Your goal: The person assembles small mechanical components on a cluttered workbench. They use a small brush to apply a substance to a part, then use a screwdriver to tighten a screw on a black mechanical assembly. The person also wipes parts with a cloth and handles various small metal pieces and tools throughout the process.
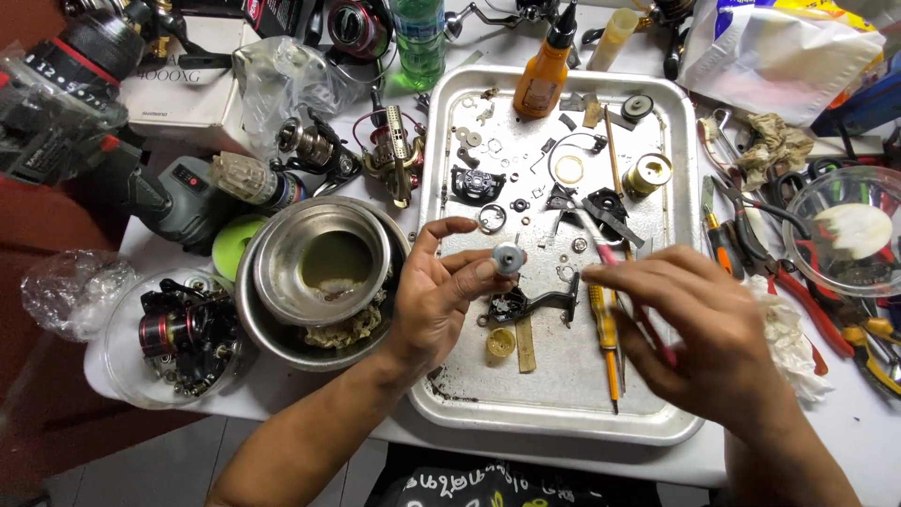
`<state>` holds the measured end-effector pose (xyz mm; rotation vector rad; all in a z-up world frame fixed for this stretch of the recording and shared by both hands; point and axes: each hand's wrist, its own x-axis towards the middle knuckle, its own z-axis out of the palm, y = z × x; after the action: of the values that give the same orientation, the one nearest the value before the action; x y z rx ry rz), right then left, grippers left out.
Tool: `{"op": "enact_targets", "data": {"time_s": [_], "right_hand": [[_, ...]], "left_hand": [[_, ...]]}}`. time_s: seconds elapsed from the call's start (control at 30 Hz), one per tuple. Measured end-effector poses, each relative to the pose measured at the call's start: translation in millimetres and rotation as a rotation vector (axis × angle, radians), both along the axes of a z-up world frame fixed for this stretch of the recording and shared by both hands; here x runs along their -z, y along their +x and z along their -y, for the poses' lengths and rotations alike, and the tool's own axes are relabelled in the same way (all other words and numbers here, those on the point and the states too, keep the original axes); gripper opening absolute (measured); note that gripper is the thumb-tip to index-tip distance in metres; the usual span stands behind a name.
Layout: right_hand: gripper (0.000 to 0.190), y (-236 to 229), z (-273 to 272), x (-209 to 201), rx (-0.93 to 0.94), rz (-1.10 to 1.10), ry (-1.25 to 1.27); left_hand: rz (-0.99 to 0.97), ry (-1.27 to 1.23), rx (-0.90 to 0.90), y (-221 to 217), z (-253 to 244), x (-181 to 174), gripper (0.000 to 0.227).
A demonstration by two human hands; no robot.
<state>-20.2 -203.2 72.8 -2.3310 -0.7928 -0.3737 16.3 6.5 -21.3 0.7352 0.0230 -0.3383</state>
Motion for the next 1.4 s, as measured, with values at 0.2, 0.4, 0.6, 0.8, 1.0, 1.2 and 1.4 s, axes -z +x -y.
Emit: {"op": "enact_targets", "data": {"time_s": [0.2,0.4,0.6,0.8,1.0,1.2,1.4], "right_hand": [[0.046,-21,16,55,-0.202,-0.361,-0.132],[0.019,-39,13,77,-0.188,-0.257,-0.18],[0.023,-54,8,110,-0.187,-0.359,-0.524],[0.033,-56,-3,102,-0.086,-0.409,-0.539],[0.022,-55,-8,98,-0.134,-0.269,-0.55],[0.028,-56,-6,100,-0.095,-0.255,-0.549],[0.025,-53,-4,86,-0.026,-0.145,-0.429]], "left_hand": [[0.019,-0.085,0.027,-2,-5,-6,0.054],[0.06,-0.153,0.147,-7,-6,-10,0.056],[0.303,0.138,0.04,-14,-4,-22,0.052],[0.828,0.54,-0.101,-24,-3,-26,0.048],[1.156,0.672,-0.155,-20,-3,-22,0.055],[1.233,0.734,-0.222,-19,-2,-18,0.057],[0.923,0.619,-0.129,-20,-1,-16,0.055]]}}
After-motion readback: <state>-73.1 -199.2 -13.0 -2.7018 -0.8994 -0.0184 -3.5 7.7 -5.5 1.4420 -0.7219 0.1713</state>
